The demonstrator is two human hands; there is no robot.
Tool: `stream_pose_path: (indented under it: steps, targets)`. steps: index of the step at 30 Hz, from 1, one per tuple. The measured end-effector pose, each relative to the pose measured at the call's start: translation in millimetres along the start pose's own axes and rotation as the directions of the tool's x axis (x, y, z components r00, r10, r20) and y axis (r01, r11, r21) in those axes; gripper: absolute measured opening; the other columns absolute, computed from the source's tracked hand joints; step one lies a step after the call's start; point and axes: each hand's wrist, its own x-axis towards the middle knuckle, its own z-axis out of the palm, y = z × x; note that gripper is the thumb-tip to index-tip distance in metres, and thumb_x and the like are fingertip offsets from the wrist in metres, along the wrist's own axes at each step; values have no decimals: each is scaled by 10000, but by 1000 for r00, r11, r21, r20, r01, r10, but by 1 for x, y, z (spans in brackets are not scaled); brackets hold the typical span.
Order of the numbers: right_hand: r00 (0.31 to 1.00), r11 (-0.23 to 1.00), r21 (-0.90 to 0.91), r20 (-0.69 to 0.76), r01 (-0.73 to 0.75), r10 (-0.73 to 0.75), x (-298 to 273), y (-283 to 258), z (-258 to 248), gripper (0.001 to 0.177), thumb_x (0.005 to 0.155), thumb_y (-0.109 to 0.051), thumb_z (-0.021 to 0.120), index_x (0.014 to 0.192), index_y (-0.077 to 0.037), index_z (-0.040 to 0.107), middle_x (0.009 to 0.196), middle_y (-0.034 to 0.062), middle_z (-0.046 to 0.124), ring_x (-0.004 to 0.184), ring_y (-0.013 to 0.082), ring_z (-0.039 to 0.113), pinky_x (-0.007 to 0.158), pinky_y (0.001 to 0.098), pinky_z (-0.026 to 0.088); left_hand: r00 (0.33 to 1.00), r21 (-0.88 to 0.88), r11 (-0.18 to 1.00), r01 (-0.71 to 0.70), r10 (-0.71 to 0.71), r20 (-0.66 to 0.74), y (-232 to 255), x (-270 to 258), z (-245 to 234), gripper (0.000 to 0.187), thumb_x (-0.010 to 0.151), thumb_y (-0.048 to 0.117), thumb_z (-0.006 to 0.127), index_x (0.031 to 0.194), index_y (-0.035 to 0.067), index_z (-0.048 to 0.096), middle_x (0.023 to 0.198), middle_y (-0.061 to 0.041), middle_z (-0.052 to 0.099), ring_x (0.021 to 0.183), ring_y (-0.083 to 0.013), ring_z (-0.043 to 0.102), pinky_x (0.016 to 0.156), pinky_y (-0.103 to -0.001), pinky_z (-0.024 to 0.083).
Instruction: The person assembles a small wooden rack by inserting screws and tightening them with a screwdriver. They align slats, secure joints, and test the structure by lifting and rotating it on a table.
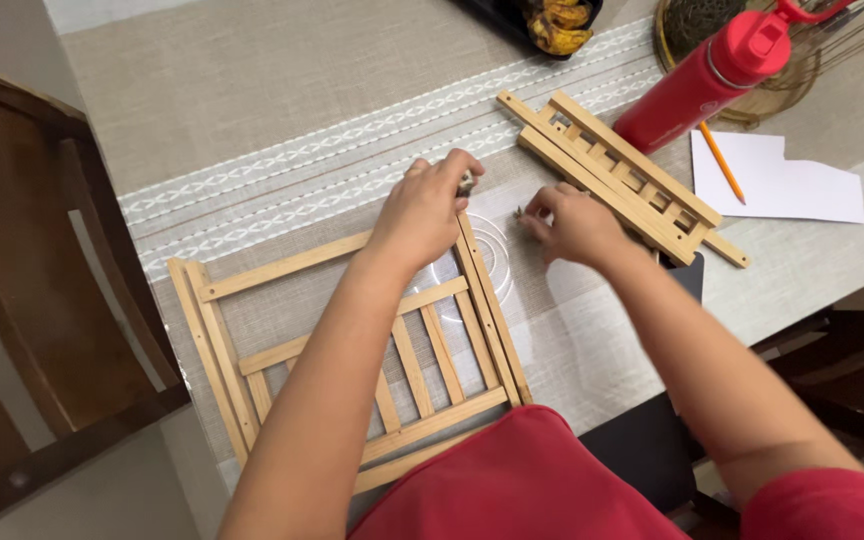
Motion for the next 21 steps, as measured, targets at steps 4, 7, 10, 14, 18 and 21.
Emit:
stream_pose_path:
  steps: [4,7,10,14,18,21]
  targets:
    - [991,991,-30,-28,-130,130,15,-1,30,356,903,-478,732,1024,-144,733,1143,113,663,1047,300,666,891,431,545,984,-178,973,149,-164,-71,10,-7,-13,333,934,107,678,1242,176,573,1109,-49,738,1037,-248,691,885,-442,531]
    - [991,992,-18,-62,-122,120,16,5,45,314,929,-442,708,986,-135,739,1105,120,676,1035,321,666,874,447,543,950,-325,926,194,-259,-172,1,-38,-27,372,943,93,702,1281,154,560,1160,-95,719,1082,-261,706,914,-415,546]
    - [988,995,27,-116,-95,98,17,8,45,289,925,-395,727,974,-110,723,1067,137,688,987,336,678,851,456,546,910,-470,881,50,-234,-343,-15,-89,-39,380,959,31,681,1304,99,537,1255,-111,717,1173,-244,710,970,-363,567]
    - [983,985,173,-178,-5,37,13,10,45,260,891,-281,750,1015,-68,666,1048,149,694,925,331,699,802,451,555,821,-608,792,52,-380,-425,-42,-174,-52,400,1011,-2,625,1379,33,472,1340,-142,668,1224,-199,675,1019,-303,571]
    - [982,976,216,-183,-5,45,16,3,57,285,879,-266,786,1039,-62,667,1015,156,691,904,325,695,783,444,553,703,-706,700,108,-556,-444,-62,-238,-53,426,1012,10,616,1405,22,452,1351,-163,656,1146,-156,645,941,-266,542]
    - [965,983,168,-263,67,-21,22,1,65,226,895,-229,782,1014,-53,703,1009,168,697,905,336,691,816,443,562,698,-738,673,56,-554,-453,-74,-267,-56,408,1016,8,608,1393,10,450,1370,-167,634,1158,-145,641,988,-268,542]
